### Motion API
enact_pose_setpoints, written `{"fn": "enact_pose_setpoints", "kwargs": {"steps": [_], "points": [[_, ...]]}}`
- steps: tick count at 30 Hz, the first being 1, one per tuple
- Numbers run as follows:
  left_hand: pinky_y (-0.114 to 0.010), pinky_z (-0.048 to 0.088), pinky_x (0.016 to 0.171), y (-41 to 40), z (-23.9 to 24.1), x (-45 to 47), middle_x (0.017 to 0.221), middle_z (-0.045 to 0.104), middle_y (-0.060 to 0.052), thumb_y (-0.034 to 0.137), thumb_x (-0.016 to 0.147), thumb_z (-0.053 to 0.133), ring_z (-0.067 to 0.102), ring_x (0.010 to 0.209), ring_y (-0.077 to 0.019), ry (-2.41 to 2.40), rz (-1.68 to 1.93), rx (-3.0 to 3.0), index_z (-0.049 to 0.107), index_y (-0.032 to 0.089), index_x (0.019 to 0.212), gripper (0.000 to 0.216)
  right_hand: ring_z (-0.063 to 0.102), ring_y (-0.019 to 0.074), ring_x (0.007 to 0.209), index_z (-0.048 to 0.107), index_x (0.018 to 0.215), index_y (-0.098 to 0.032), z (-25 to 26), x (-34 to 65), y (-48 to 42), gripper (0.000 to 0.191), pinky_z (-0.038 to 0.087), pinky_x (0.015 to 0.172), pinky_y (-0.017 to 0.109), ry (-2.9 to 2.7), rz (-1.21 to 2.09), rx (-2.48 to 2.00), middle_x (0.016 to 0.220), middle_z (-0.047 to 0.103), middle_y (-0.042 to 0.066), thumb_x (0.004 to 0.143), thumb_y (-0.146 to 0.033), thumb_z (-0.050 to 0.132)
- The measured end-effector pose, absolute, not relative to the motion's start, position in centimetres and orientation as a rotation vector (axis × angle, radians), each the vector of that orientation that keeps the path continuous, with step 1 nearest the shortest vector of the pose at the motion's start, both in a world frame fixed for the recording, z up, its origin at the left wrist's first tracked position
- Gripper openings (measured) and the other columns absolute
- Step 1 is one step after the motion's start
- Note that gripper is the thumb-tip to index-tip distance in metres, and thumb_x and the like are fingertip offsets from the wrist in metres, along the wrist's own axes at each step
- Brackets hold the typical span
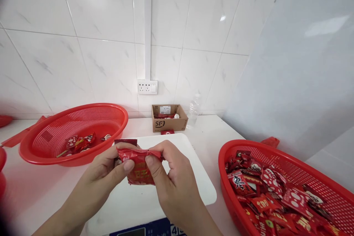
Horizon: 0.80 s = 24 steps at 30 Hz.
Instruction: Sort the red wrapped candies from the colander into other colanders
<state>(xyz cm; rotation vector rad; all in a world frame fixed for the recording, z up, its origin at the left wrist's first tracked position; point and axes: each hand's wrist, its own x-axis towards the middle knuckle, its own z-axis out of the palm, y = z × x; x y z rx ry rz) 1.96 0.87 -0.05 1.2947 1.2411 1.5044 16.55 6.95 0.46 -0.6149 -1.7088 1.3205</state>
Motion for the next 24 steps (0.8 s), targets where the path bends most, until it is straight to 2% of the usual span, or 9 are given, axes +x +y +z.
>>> {"fn": "enact_pose_setpoints", "kwargs": {"steps": [4, 7, 11, 14, 17, 24], "points": [[-0.020, 0.050, 0.062, 1.1, -0.1, 1.9, 0.080, 0.066, 0.000, 0.041, 0.088, 0.059, 0.058, 0.071, -0.0122, 1.206, 1.512, 1.300, 0.065, 0.021, 0.093, 0.022, 0.056, 0.0107, 0.058, 0.061, 0.082, -0.022, 0.4, 16.4, 7.4, 0.023, 0.049, 0.050, 0.019, -1.697, 1.333, -0.662, 0.069, 0.059, -0.002, 0.090, -0.042, 0.055], [-0.020, 0.050, 0.061, 1.3, -0.3, 1.9, 0.081, 0.067, 0.000, 0.042, 0.089, 0.059, 0.059, 0.070, -0.0120, 1.222, 1.572, 1.294, 0.065, 0.021, 0.093, 0.022, 0.063, 0.0151, 0.074, 0.063, 0.092, -0.021, 0.3, 16.4, 7.9, 0.025, 0.054, 0.062, 0.024, -1.743, 1.366, -0.633, 0.085, 0.067, 0.003, 0.090, -0.045, 0.055], [-0.020, 0.047, 0.058, 1.5, -0.7, 1.6, 0.085, 0.069, 0.001, 0.043, 0.089, 0.059, 0.055, 0.065, -0.0106, 1.242, 1.679, 1.270, 0.065, 0.022, 0.095, 0.023, 0.063, 0.0183, 0.086, 0.062, 0.101, -0.021, 0.1, 16.6, 8.5, 0.030, 0.054, 0.074, 0.030, -1.902, 1.361, -0.583, 0.099, 0.068, 0.006, 0.091, -0.048, 0.054], [-0.022, 0.046, 0.057, 1.5, -0.8, 1.4, 0.087, 0.069, 0.000, 0.045, 0.087, 0.060, 0.055, 0.065, -0.0111, 1.221, 1.704, 1.238, 0.065, 0.022, 0.098, 0.026, 0.062, 0.0176, 0.078, 0.063, 0.091, -0.020, -0.1, 16.7, 8.6, 0.031, 0.052, 0.070, 0.030, -1.964, 1.241, -0.645, 0.088, 0.069, 0.004, 0.092, -0.048, 0.049], [-0.024, 0.049, 0.062, 1.4, -0.6, 1.5, 0.091, 0.070, -0.002, 0.046, 0.087, 0.060, 0.060, 0.074, -0.0147, 1.196, 1.667, 1.223, 0.065, 0.021, 0.101, 0.030, 0.059, 0.0170, 0.071, 0.062, 0.084, -0.019, -0.1, 16.7, 8.5, 0.033, 0.051, 0.064, 0.029, -1.960, 1.149, -0.652, 0.078, 0.066, 0.003, 0.093, -0.048, 0.048], [-0.028, 0.049, 0.065, 1.4, -0.4, 1.7, 0.095, 0.070, -0.005, 0.047, 0.089, 0.056, 0.061, 0.077, -0.0172, 1.194, 1.533, 1.254, 0.065, 0.019, 0.107, 0.035, 0.058, 0.0163, 0.068, 0.059, 0.076, -0.019, 0.3, 16.7, 7.8, 0.028, 0.052, 0.060, 0.029, -1.763, 1.300, -0.567, 0.072, 0.061, 0.002, 0.089, -0.044, 0.056]]}}
